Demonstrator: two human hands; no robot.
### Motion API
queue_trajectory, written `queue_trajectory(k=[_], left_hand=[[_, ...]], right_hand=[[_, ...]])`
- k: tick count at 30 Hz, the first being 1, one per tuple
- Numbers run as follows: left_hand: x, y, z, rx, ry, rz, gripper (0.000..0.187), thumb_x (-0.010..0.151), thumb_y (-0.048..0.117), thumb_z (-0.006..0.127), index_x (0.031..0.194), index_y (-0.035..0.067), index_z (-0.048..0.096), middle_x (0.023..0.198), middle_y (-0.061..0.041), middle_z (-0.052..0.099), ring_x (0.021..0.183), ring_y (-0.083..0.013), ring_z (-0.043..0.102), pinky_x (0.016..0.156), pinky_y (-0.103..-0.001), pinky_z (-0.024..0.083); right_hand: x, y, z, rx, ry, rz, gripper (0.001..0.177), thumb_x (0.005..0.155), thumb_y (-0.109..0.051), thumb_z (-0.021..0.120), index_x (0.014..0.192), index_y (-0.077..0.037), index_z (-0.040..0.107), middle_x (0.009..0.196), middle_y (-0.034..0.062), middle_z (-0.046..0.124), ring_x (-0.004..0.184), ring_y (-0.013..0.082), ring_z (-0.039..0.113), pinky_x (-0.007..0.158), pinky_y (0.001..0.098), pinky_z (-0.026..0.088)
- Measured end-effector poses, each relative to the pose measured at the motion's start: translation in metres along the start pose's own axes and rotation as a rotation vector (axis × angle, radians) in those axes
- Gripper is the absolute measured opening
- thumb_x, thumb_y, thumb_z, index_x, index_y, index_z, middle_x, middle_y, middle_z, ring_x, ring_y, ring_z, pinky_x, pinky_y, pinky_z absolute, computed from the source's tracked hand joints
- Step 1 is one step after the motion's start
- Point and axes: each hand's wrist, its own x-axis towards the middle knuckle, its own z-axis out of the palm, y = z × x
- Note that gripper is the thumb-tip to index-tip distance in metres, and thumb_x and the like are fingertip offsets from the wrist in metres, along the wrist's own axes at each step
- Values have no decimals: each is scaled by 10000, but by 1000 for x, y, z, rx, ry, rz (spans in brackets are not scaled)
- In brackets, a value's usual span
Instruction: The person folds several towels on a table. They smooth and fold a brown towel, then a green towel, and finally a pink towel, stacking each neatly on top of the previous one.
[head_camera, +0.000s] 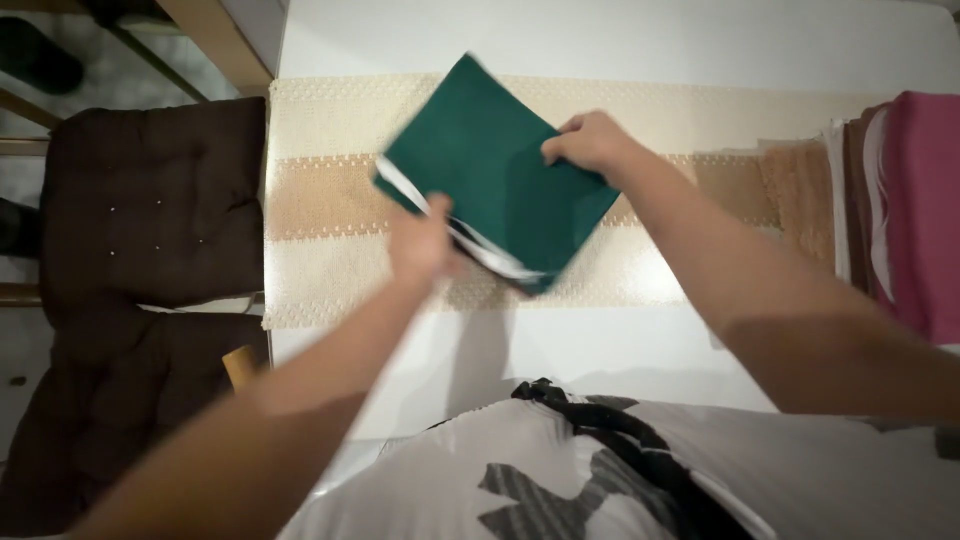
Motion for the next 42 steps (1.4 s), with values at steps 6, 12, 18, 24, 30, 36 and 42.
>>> queue_trajectory(k=[6, 12, 18, 24, 30, 36, 42], left_hand=[[-40, 8, 12, 372, 378, 714, 341, 974, 335, 630, 1153, 50, 568, 1157, -156, 607, 1097, -320, 634, 943, -445, 496], [19, 51, 24, 1030, 74, 1381, 529, 1077, 354, 488, 1510, 55, 435, 1623, -130, 370, 1513, -323, 286, 1233, -529, 181], [47, 34, 32, 1363, -70, 1196, 725, 1076, 529, 271, 1621, 55, 194, 1695, -109, 116, 1560, -266, 79, 1258, -483, 64], [50, 42, 32, 1200, -137, 1152, 665, 1071, 495, 288, 1593, 84, 283, 1680, -85, 184, 1562, -266, 139, 1245, -488, 71], [39, 62, 7, 886, 220, 397, 606, 1000, 598, 418, 1317, 89, 504, 1338, -119, 521, 1223, -239, 579, 1006, -432, 512], [28, 52, -8, 946, 137, 346, 637, 1054, 638, 387, 1255, 48, 517, 1208, -180, 560, 1074, -331, 637, 905, -467, 529], [-19, -5, -25, 747, 161, 270, 527, 1033, 477, 400, 1327, 44, 462, 1311, -161, 494, 1056, -356, 665, 909, -495, 528]], right_hand=[[-39, 10, 34, -405, 532, -346, 630, 957, -294, 656, 1505, -57, 457, 1589, 147, 373, 1489, 335, 335, 1234, 619, 198], [-96, 11, 87, -546, 460, -403, 737, 1030, -401, 505, 1583, 13, 248, 1692, 193, 134, 1568, 336, 105, 1214, 640, 76], [-104, 18, 90, -604, 392, -381, 762, 1064, -488, 356, 1616, -7, 143, 1702, 193, 67, 1577, 309, 46, 1228, 619, 58], [-94, 19, 90, -607, 376, -384, 769, 1069, -492, 358, 1613, 3, 135, 1690, 195, 38, 1574, 324, 44, 1220, 617, 60], [-100, 48, 78, 89, 838, -140, 617, 1001, -401, 502, 1482, -20, 434, 1533, 209, 378, 1408, 359, 388, 1137, 502, 306], [-95, 59, 64, 390, 501, 177, 500, 1087, -410, 474, 1412, -32, 501, 1426, 178, 524, 1323, 323, 533, 1135, 413, 405], [-107, 51, 43, 123, 505, -4, 623, 982, -234, 582, 1512, -32, 325, 1536, 178, 375, 1417, 325, 392, 1156, 477, 335]])
